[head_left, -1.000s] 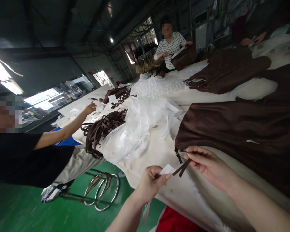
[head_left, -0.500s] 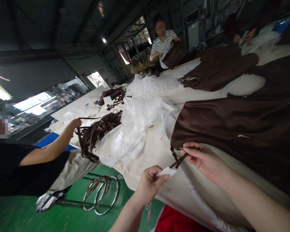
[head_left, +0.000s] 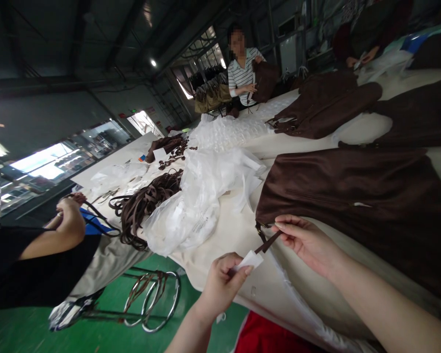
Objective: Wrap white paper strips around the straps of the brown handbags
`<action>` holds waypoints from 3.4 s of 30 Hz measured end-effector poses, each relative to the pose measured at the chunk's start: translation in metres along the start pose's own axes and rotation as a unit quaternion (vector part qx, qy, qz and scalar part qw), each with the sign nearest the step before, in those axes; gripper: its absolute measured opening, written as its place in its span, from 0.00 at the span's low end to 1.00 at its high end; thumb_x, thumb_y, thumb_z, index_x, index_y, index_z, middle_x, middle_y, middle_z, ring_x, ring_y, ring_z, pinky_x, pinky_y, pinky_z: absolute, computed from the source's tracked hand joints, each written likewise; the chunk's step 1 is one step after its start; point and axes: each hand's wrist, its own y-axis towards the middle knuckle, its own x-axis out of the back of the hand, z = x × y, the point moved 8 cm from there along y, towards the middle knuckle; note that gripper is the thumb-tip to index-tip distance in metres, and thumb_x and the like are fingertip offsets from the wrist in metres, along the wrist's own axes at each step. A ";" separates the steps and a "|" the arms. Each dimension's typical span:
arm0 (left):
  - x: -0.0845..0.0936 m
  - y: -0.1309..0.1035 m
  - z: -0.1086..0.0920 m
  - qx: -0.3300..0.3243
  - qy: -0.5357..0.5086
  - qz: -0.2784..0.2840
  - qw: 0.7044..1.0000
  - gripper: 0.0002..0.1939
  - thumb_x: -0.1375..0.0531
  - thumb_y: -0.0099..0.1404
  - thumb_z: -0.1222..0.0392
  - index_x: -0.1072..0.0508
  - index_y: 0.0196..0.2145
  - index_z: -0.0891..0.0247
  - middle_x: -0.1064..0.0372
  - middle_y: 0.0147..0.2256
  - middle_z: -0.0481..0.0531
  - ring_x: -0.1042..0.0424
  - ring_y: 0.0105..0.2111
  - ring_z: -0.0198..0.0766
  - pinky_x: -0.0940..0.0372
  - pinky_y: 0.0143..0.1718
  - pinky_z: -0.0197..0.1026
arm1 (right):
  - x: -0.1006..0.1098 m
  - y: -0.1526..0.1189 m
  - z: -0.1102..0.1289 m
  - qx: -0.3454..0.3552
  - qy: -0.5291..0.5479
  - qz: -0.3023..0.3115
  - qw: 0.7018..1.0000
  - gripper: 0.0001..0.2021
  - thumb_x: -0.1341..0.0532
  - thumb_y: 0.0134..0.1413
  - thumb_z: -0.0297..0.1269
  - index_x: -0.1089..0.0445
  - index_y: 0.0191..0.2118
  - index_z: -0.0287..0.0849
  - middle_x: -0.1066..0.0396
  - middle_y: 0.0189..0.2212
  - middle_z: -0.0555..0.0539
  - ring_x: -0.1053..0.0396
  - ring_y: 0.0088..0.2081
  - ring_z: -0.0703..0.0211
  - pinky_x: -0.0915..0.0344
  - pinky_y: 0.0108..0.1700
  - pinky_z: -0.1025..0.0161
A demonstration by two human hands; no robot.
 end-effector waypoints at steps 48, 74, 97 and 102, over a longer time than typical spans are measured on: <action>-0.005 0.000 -0.026 -0.152 0.252 0.110 0.949 0.14 0.51 0.69 0.58 0.36 0.26 0.64 0.37 0.26 0.50 0.37 0.27 0.32 0.46 0.28 0.34 | 0.005 0.001 -0.009 0.017 -0.227 -0.046 0.973 0.17 0.33 0.43 0.43 0.30 0.38 0.38 0.24 0.31 0.43 0.30 0.26 0.63 0.32 0.28 0.67; -0.008 0.008 -0.026 -0.153 0.341 0.115 0.920 0.16 0.55 0.71 0.58 0.35 0.28 0.63 0.34 0.26 0.50 0.34 0.26 0.34 0.44 0.27 0.35 | 0.003 -0.002 0.002 0.057 -0.215 -0.066 0.973 0.15 0.33 0.43 0.42 0.30 0.37 0.39 0.25 0.30 0.45 0.29 0.26 0.62 0.32 0.28 0.67; -0.024 0.003 -0.038 -0.204 0.374 0.143 0.893 0.14 0.54 0.70 0.58 0.34 0.30 0.62 0.33 0.28 0.51 0.33 0.27 0.35 0.43 0.27 0.36 | 0.002 -0.001 0.002 0.060 -0.248 -0.065 0.965 0.12 0.34 0.42 0.40 0.30 0.34 0.42 0.25 0.27 0.49 0.29 0.25 0.62 0.31 0.28 0.66; -0.020 0.008 -0.035 -0.134 0.316 0.137 0.929 0.16 0.55 0.70 0.58 0.36 0.27 0.63 0.34 0.26 0.51 0.34 0.27 0.34 0.44 0.28 0.35 | -0.008 -0.002 -0.001 0.082 -0.275 -0.008 0.958 0.12 0.34 0.43 0.41 0.31 0.34 0.42 0.28 0.24 0.51 0.29 0.25 0.62 0.32 0.28 0.66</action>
